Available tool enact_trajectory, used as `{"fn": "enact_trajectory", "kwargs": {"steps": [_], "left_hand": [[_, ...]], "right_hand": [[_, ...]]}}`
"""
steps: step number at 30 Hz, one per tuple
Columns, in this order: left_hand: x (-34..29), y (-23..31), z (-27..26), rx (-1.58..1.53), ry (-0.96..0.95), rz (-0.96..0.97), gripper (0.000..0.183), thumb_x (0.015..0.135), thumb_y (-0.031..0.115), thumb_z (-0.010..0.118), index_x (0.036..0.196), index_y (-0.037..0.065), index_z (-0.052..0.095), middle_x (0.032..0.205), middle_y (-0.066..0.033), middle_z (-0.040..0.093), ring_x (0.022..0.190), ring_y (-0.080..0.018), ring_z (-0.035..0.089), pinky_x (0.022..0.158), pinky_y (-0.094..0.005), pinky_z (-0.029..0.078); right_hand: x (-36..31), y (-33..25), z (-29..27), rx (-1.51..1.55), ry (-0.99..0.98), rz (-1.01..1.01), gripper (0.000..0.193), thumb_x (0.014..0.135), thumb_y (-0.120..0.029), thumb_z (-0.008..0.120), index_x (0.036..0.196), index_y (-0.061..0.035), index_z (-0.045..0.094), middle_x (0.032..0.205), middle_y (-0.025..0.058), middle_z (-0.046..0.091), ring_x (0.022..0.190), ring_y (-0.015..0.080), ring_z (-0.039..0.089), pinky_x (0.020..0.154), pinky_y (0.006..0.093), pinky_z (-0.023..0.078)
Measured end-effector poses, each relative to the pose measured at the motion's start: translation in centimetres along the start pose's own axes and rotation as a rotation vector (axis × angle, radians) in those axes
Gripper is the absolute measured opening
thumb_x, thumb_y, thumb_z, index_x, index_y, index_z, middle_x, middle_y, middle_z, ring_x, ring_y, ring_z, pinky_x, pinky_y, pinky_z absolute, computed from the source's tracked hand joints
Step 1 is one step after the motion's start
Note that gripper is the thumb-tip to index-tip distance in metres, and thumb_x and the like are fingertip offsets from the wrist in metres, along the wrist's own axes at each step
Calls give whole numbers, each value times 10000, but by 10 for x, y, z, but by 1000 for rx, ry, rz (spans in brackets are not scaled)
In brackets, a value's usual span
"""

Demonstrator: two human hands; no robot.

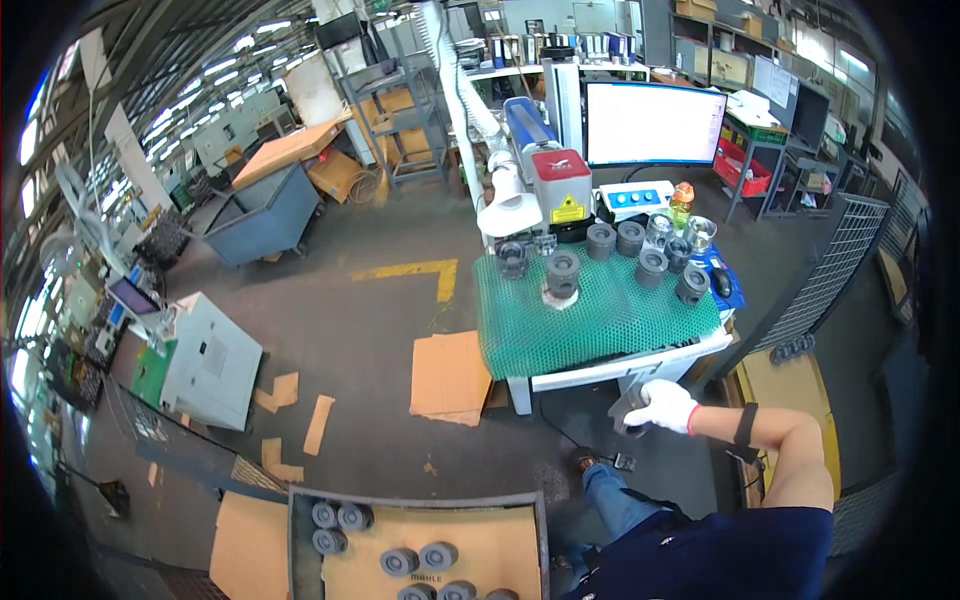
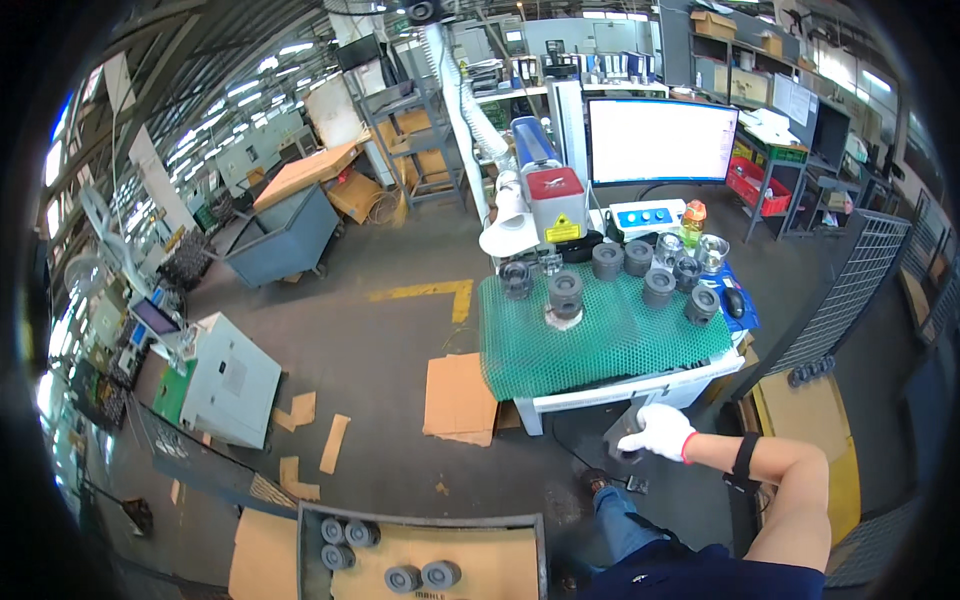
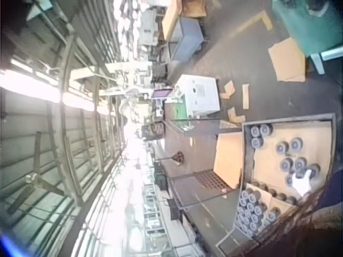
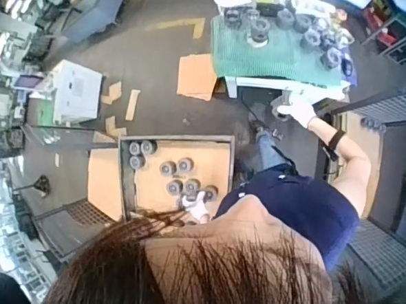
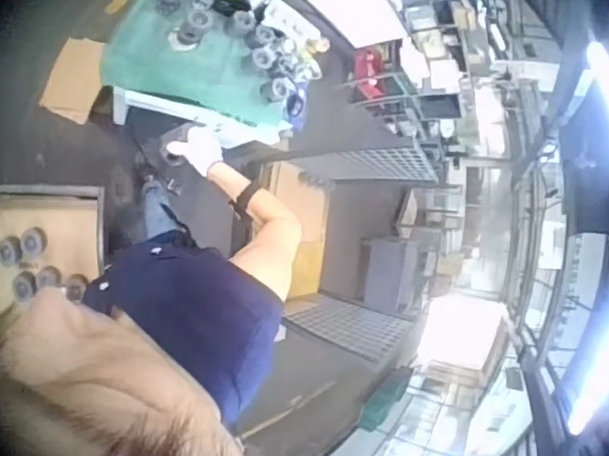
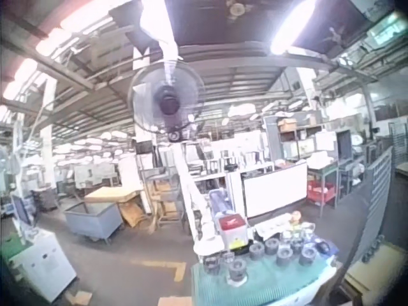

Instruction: Picking up metal pistons from a shipping bin and placing them onto a measurement or assembly station.

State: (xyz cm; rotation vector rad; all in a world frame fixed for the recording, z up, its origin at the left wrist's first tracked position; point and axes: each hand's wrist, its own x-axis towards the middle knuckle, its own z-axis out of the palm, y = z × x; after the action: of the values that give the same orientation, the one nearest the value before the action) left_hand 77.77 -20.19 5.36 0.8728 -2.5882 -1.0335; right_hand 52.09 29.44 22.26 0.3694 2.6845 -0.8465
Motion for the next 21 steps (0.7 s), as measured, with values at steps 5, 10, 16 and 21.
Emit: {"fn": "enact_trajectory", "kwargs": {"steps": [5,10,16,21], "left_hand": [[43,154,76,-515,-114,-250,474,705,138,888,1097,33,645,916,-84,678,852,-233,671,746,-412,574],[102,234,157,-1229,-596,-369,689,829,128,755,1443,111,445,1416,-170,515,1232,-334,578,994,-481,534],[127,445,154,-1610,-573,-414,807,828,85,767,1530,159,375,1442,-124,509,1356,-320,524,1148,-481,462],[138,495,165,-1650,-584,-361,826,831,62,769,1536,164,351,1443,-125,508,1354,-317,523,1155,-484,448]], "right_hand": [[115,43,-51,-559,230,-303,491,736,-532,802,820,-52,736,909,172,687,908,356,661,794,477,505],[239,54,-91,-692,210,-341,425,691,-454,854,869,-83,751,924,136,674,939,317,634,798,451,459],[281,79,-105,-715,219,-319,447,687,-423,865,971,-101,740,984,124,666,987,302,620,844,431,459],[236,7,-121,-60,160,-661,482,768,-344,824,1126,-49,695,1060,177,684,1051,364,636,937,484,492]]}}
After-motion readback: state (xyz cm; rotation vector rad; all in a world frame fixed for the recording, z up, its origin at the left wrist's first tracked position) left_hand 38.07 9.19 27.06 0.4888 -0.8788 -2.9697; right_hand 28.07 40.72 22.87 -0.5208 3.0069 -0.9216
